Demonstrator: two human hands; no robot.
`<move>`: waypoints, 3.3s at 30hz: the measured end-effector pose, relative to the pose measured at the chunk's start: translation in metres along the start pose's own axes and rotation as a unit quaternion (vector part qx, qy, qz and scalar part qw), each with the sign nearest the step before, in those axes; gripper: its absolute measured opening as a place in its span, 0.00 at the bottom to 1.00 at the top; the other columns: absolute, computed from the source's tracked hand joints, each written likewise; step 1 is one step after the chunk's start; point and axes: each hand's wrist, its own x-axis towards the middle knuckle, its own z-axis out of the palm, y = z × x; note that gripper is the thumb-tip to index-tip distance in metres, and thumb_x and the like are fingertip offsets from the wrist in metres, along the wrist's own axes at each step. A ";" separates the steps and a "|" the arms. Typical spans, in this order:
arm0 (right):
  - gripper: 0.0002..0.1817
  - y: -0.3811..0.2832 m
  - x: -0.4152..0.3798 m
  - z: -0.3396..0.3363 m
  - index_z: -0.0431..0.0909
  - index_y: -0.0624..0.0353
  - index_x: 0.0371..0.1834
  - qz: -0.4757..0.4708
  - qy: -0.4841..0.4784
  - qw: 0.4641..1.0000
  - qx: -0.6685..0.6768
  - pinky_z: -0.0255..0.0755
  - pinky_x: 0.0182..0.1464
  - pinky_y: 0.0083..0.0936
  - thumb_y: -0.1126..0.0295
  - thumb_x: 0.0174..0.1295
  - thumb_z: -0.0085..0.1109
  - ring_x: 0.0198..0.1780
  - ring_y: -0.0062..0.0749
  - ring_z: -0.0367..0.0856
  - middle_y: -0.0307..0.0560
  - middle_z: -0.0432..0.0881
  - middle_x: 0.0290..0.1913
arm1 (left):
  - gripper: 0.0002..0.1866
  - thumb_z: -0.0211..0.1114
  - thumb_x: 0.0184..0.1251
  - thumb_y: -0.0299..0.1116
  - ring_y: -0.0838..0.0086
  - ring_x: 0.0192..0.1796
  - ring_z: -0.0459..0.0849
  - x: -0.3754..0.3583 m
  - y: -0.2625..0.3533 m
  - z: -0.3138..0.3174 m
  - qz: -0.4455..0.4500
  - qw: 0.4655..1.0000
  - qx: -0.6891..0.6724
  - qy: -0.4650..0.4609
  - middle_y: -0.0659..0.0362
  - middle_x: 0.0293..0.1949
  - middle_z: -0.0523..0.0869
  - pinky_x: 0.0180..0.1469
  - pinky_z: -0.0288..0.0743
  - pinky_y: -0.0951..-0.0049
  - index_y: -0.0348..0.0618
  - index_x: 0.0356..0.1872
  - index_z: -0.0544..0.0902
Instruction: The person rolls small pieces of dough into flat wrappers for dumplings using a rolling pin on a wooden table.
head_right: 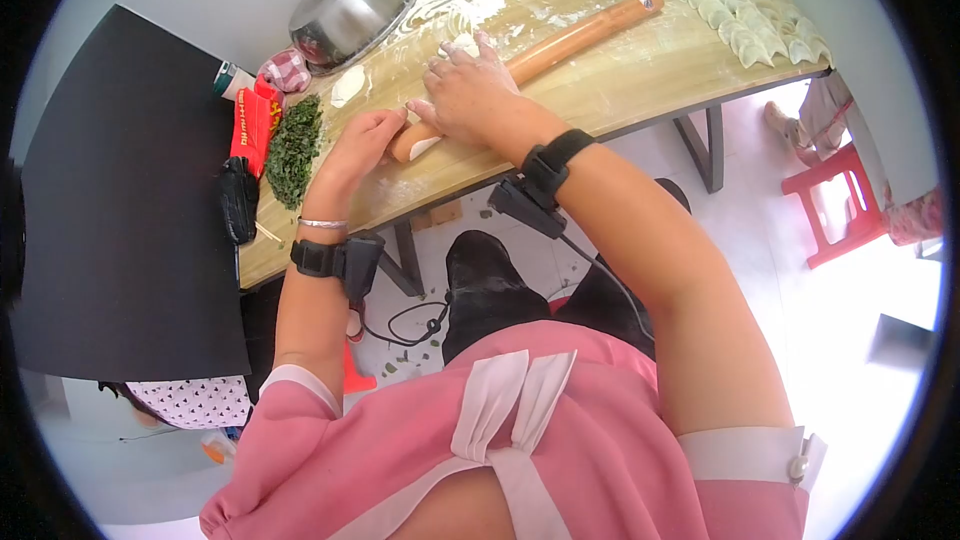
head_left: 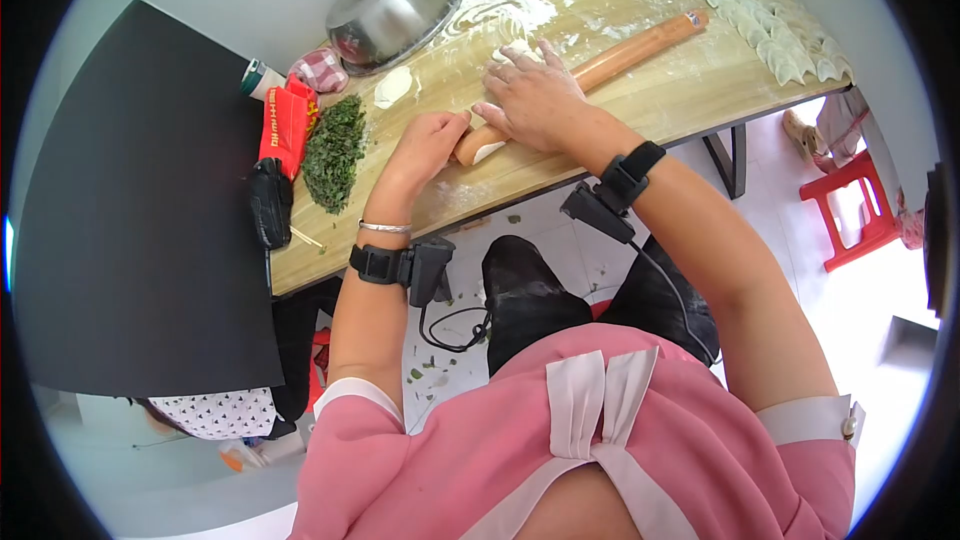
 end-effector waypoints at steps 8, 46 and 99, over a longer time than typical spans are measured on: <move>0.31 -0.001 -0.074 0.002 0.65 0.59 0.68 -0.040 0.103 0.994 0.004 0.42 0.76 0.52 0.47 0.71 0.41 0.75 0.46 0.57 0.49 0.66 0.70 | 0.11 0.68 0.61 0.34 0.83 0.26 0.74 0.001 -0.001 0.003 0.096 0.990 0.081 -0.064 0.65 0.23 0.80 0.26 0.67 0.79 0.34 0.33 0.84; 0.31 -0.002 -0.084 0.001 0.68 0.58 0.65 -0.047 0.123 0.991 0.018 0.44 0.75 0.53 0.47 0.68 0.46 0.72 0.48 0.61 0.51 0.70 0.67 | 0.13 0.68 0.62 0.36 0.82 0.26 0.73 -0.017 -0.009 0.008 0.040 0.998 0.033 0.035 0.63 0.25 0.81 0.28 0.67 0.76 0.32 0.32 0.83; 0.32 0.000 -0.042 0.001 0.68 0.62 0.65 -0.032 0.054 0.998 -0.007 0.45 0.75 0.51 0.46 0.71 0.41 0.74 0.48 0.59 0.55 0.70 0.67 | 0.13 0.66 0.65 0.38 0.83 0.23 0.73 -0.011 -0.007 -0.002 -0.012 0.997 -0.073 0.036 0.64 0.24 0.80 0.26 0.67 0.80 0.35 0.31 0.83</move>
